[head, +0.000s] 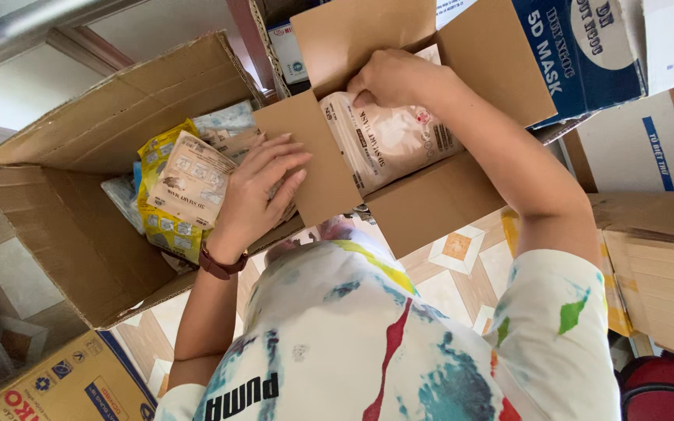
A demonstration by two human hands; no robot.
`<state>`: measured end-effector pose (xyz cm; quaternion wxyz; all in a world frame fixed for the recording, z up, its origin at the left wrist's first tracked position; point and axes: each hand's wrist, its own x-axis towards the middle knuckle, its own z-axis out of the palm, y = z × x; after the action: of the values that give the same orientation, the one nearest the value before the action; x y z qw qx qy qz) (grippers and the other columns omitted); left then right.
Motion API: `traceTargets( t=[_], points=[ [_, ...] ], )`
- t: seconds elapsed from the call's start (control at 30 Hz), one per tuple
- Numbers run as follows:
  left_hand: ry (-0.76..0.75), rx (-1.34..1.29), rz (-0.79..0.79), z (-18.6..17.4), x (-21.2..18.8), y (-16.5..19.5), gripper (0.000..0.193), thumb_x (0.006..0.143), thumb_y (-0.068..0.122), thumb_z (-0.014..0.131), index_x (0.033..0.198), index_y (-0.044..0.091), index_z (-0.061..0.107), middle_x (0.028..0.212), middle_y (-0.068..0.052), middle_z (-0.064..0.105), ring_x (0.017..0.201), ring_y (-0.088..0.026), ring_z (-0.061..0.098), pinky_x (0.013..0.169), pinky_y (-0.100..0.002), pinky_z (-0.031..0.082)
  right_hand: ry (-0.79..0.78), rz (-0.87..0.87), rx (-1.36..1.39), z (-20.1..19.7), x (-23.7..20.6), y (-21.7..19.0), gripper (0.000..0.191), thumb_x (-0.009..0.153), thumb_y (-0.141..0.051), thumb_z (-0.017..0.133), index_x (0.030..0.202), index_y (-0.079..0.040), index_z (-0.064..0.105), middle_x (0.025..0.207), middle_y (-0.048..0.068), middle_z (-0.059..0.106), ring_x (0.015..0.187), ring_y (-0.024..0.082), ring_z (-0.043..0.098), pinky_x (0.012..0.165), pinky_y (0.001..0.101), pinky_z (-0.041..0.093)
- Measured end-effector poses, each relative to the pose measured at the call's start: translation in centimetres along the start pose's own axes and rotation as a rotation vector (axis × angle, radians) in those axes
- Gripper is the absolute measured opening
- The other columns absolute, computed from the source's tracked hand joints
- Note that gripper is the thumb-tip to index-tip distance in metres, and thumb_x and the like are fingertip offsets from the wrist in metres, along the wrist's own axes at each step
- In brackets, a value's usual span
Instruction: The person packs face masks from a large source box into smaller shipping boxes. They handle beige and yellow mask packages, placing them into the smaller boxes and closing the flaps. The process involves repetitive picking, placing, and closing actions.
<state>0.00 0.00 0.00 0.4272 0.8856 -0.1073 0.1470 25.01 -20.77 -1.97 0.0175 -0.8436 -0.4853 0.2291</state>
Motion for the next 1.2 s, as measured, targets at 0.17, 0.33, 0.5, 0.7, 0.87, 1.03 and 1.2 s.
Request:
traceTargets(
  t=[0.17, 0.33, 0.5, 0.7, 0.87, 1.03, 1.2],
  points=[
    [0.037, -0.052, -0.050, -0.8, -0.7, -0.4, 0.020, 0.100, 0.011, 0.069, 0.120, 0.007, 0.072, 0.127, -0.012, 0.070, 0.133, -0.032, 0.061, 0.112, -0.045, 0.048, 0.184, -0.015, -0.054, -1.0, -3.6, -0.5, 0.028, 0.096, -0.016, 0.067, 0.124, -0.016, 0.073, 0.102, 0.018, 0.073, 0.092, 0.037, 0.070, 0.082, 0.0475, 0.055],
    [0.090, -0.090, -0.115, -1.7, -1.6, -2.0, 0.019, 0.101, 0.009, 0.069, 0.119, 0.007, 0.072, 0.126, -0.011, 0.071, 0.131, -0.031, 0.063, 0.109, -0.042, 0.050, 0.181, 0.045, -0.055, 1.5, -7.2, -1.4, 0.045, 0.099, -0.024, 0.066, 0.144, -0.023, 0.059, 0.136, 0.022, 0.058, 0.129, 0.044, 0.056, 0.102, 0.0546, 0.050],
    [0.126, -0.115, -0.183, -2.4, -2.5, -3.7, 0.020, 0.101, 0.010, 0.069, 0.120, 0.008, 0.072, 0.127, -0.012, 0.072, 0.127, -0.030, 0.066, 0.106, -0.040, 0.052, -0.085, 0.133, -0.058, 4.1, -6.8, -2.5, 0.071, 0.091, -0.031, 0.069, 0.155, -0.032, 0.038, 0.161, 0.034, 0.020, 0.144, 0.057, 0.022, 0.111, 0.0557, 0.037],
    [0.211, -0.023, -0.212, -3.3, -4.4, -7.9, 0.019, 0.103, 0.011, 0.069, 0.122, 0.007, 0.072, 0.126, -0.012, 0.072, 0.123, -0.029, 0.067, 0.105, -0.040, 0.052, 0.140, 0.134, 0.001, 4.3, -10.1, -3.5, 0.069, 0.092, -0.024, 0.069, 0.156, -0.030, 0.044, 0.158, 0.033, 0.030, 0.147, 0.051, 0.032, 0.109, 0.0543, 0.042],
    [0.307, 0.018, -0.441, -4.8, -7.4, -18.0, 0.021, 0.102, 0.016, 0.068, 0.122, 0.008, 0.072, 0.119, -0.013, 0.074, 0.110, -0.027, 0.071, 0.092, -0.038, 0.055, 0.467, 0.140, 0.174, 4.8, -12.0, -9.0, 0.050, 0.099, -0.022, 0.071, 0.147, -0.017, 0.059, 0.148, 0.029, 0.055, 0.125, 0.050, 0.058, 0.103, 0.0506, 0.051],
    [0.273, 0.093, -0.608, -2.9, -10.4, -27.7, 0.030, 0.097, 0.025, 0.072, 0.123, 0.010, 0.073, 0.117, -0.014, 0.074, 0.105, -0.027, 0.072, 0.092, -0.042, 0.055, 0.859, 0.237, 0.503, 6.6, -11.9, -16.0, 0.022, 0.102, -0.005, 0.071, 0.124, 0.000, 0.071, 0.134, 0.024, 0.069, 0.116, 0.036, 0.073, 0.088, 0.0330, 0.057],
    [-0.224, 0.377, -1.025, 0.5, -10.7, -31.0, 0.061, 0.094, 0.039, 0.072, 0.149, 0.017, 0.056, 0.147, -0.025, 0.055, 0.134, -0.041, 0.056, 0.113, -0.052, 0.046, 1.024, 0.044, 0.562, 6.8, -10.4, -19.5, 0.019, 0.108, 0.008, 0.065, 0.126, 0.003, 0.071, 0.134, 0.023, 0.068, 0.124, 0.030, 0.070, 0.108, 0.0361, 0.057]
  ],
)
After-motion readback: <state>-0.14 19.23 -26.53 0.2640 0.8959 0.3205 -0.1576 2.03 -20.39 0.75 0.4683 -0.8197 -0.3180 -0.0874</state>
